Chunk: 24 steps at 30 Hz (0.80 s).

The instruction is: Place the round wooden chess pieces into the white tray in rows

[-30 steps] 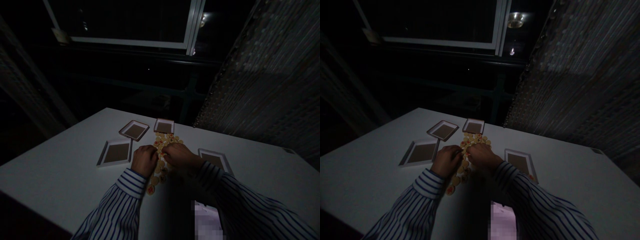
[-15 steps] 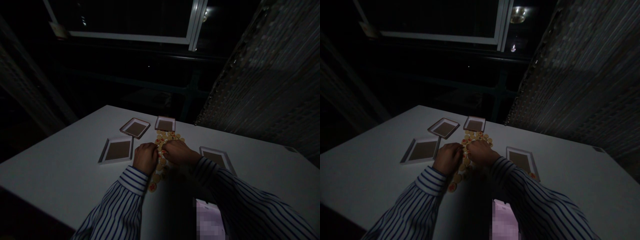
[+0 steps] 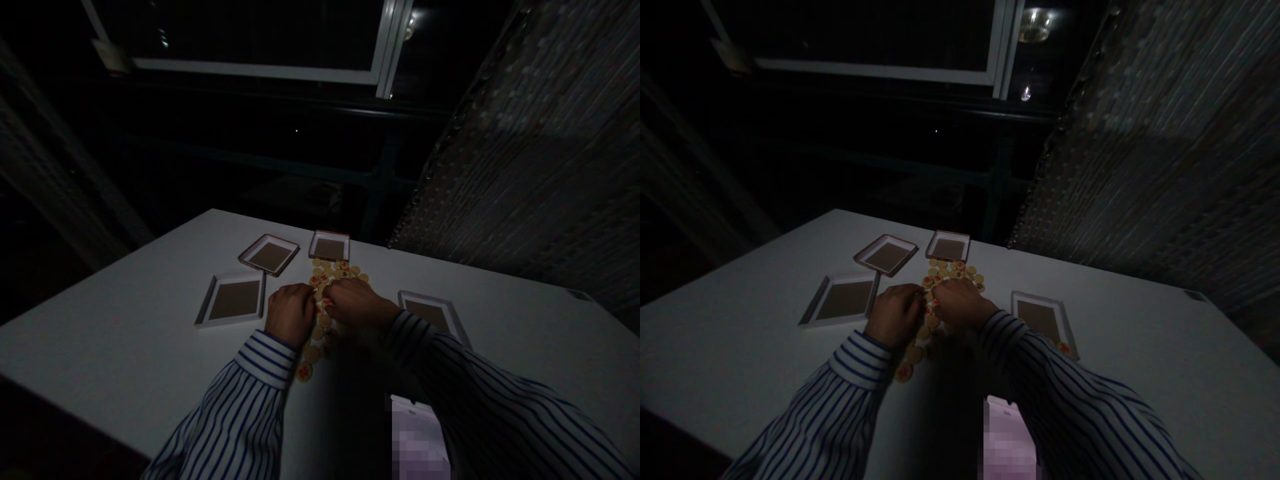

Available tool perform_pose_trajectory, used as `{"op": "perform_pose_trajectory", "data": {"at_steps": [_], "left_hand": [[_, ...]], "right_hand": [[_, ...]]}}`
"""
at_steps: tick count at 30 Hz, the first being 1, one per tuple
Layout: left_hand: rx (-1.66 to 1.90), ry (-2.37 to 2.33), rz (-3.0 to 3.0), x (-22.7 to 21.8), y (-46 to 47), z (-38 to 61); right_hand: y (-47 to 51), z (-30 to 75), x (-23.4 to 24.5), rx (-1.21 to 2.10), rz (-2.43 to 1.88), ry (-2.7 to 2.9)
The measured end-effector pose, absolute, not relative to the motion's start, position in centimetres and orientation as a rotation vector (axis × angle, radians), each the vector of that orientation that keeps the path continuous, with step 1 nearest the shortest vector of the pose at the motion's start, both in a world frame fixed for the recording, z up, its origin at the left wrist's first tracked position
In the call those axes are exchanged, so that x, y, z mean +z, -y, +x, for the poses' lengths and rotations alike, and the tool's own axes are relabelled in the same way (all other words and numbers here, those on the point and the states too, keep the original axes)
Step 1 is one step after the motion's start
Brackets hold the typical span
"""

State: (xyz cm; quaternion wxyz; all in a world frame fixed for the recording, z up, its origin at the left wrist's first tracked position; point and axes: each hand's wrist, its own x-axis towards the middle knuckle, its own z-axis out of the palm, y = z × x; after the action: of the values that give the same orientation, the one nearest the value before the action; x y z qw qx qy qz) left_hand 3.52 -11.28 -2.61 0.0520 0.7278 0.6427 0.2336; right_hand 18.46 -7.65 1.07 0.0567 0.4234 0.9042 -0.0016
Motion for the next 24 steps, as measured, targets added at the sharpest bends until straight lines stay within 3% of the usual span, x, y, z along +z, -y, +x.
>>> {"op": "perform_pose_trajectory", "data": {"at_steps": [24], "left_hand": [[0.819, -1.933, 2.209, -3.11, 11.12, 3.46]], "right_hand": [[7.73, 19.16, 1.57, 0.050, 1.262, -2.809]]}}
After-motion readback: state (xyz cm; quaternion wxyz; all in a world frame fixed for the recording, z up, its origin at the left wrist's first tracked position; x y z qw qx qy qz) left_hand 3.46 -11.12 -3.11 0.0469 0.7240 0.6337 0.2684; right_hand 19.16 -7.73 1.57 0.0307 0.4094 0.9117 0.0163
